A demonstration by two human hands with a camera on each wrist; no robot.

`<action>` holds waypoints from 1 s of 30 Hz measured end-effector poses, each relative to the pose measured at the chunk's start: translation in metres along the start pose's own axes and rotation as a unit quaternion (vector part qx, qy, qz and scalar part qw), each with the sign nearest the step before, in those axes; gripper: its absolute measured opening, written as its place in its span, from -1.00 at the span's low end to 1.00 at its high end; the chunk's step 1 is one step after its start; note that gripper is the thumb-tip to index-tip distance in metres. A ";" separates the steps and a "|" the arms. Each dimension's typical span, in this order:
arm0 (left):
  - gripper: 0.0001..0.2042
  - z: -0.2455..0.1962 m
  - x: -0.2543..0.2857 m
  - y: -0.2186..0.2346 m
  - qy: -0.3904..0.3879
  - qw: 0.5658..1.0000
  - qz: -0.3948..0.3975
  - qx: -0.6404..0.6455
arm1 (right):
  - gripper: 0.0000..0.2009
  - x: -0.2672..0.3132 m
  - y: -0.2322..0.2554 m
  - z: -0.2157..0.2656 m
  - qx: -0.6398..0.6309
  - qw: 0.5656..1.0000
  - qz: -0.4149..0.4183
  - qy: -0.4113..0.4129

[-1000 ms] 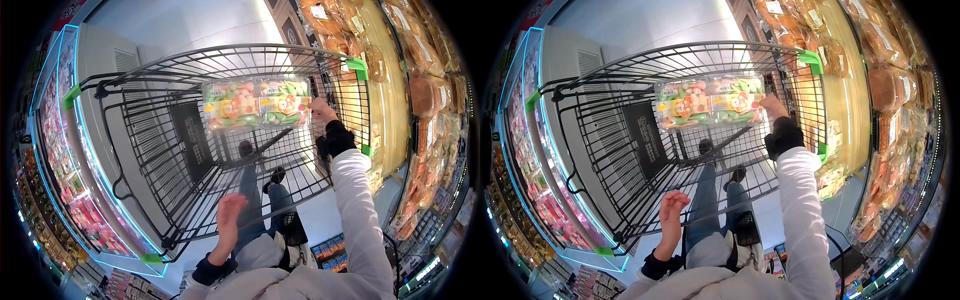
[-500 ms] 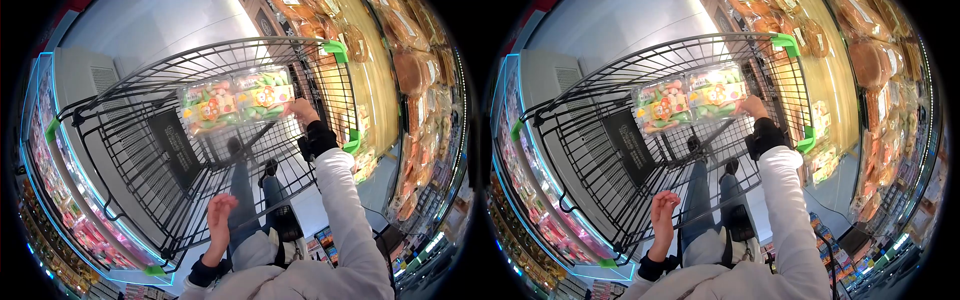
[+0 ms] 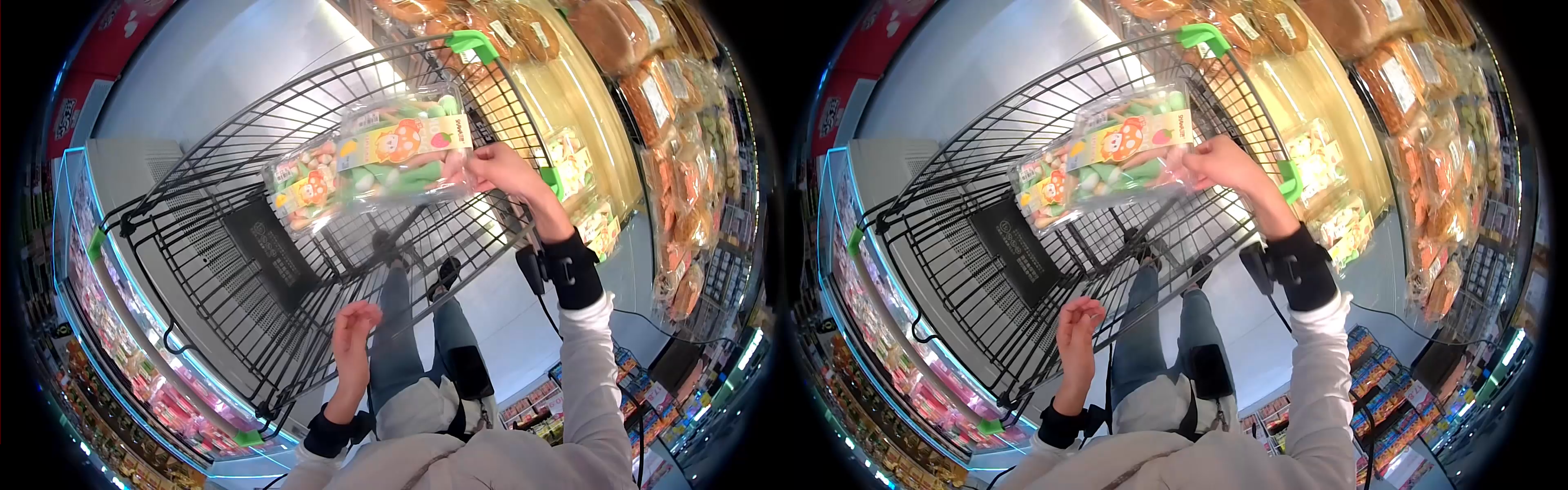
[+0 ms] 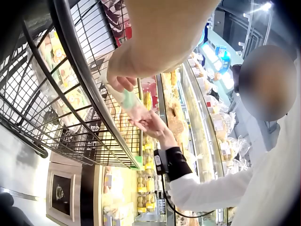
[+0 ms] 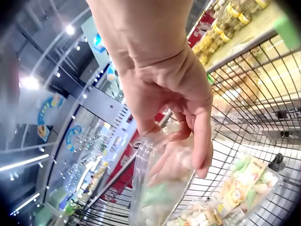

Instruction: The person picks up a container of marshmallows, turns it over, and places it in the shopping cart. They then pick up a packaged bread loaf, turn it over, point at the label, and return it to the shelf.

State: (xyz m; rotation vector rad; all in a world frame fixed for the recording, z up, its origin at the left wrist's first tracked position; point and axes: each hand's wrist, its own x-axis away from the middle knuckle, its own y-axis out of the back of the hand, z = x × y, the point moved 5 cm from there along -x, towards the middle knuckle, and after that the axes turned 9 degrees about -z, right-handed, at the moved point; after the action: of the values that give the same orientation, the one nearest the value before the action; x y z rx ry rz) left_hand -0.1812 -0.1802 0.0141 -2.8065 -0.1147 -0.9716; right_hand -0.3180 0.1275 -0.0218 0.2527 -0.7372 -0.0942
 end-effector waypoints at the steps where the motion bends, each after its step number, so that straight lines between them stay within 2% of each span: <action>1: -0.79 -0.001 0.000 -0.005 -0.008 1.000 0.001 0.002 | -0.80 0.029 0.010 0.008 -0.029 0.999 -0.004 0.017; 3: -0.79 -0.004 0.004 -0.018 -0.022 1.000 0.005 0.006 | -0.86 0.078 0.031 0.014 -0.055 0.996 0.015 0.065; 5: -0.75 -0.011 0.007 -0.035 -0.045 0.999 0.012 0.029 | -0.96 0.113 0.053 -0.001 -0.075 0.992 0.011 0.097; 7: -0.73 -0.013 0.011 -0.048 -0.069 0.995 0.013 0.070 | -0.98 0.149 0.069 -0.012 -0.109 0.988 0.003 0.108; 8: -0.69 -0.014 0.015 -0.050 -0.083 0.995 0.053 -0.026 | -0.97 0.163 0.076 -0.025 -0.124 0.987 0.006 0.098; 9: -0.59 -0.028 0.018 -0.059 -0.155 0.946 0.058 -0.279 | -0.96 0.175 0.083 -0.039 -0.137 0.986 0.011 0.089; 11: -0.49 -0.032 0.029 -0.085 -0.154 0.977 0.075 -0.128 | -0.94 0.196 0.095 -0.068 -0.149 0.985 0.027 0.080; 14: -0.47 -0.025 0.052 -0.124 -0.075 0.985 0.143 0.064 | -0.92 0.227 0.114 -0.108 -0.147 0.984 0.057 0.079; 17: -0.44 0.004 0.065 -0.142 -0.040 0.981 0.190 -0.027 | -0.93 0.252 0.134 -0.149 -0.156 0.981 0.058 0.098; 18: -0.46 0.014 0.069 -0.147 0.009 0.978 0.206 -0.032 | -0.93 0.259 0.140 -0.161 -0.153 0.983 0.047 0.091; 24: -0.54 0.087 0.101 -0.170 0.128 0.952 0.250 -0.118 | -0.92 0.283 0.179 -0.249 -0.203 0.977 -0.015 0.062; 26: -0.54 0.125 0.109 -0.168 0.177 0.940 0.256 -0.139 | -0.85 0.285 0.191 -0.275 -0.254 0.963 -0.059 0.065; 29: -0.54 0.166 0.125 -0.176 0.214 0.940 0.229 -0.132 | -0.61 0.281 0.202 -0.313 -0.277 0.942 -0.163 0.096; 30: -0.58 0.161 0.134 -0.193 0.199 0.938 0.254 -0.127 | -0.58 0.284 0.197 -0.320 -0.370 0.916 -0.141 0.068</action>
State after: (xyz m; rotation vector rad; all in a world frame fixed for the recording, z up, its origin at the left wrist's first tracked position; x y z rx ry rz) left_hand -0.0027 0.0410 -0.0015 -2.5525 0.7956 -1.4488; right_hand 0.1063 0.3309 -0.0127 -0.3606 -0.4783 -0.6127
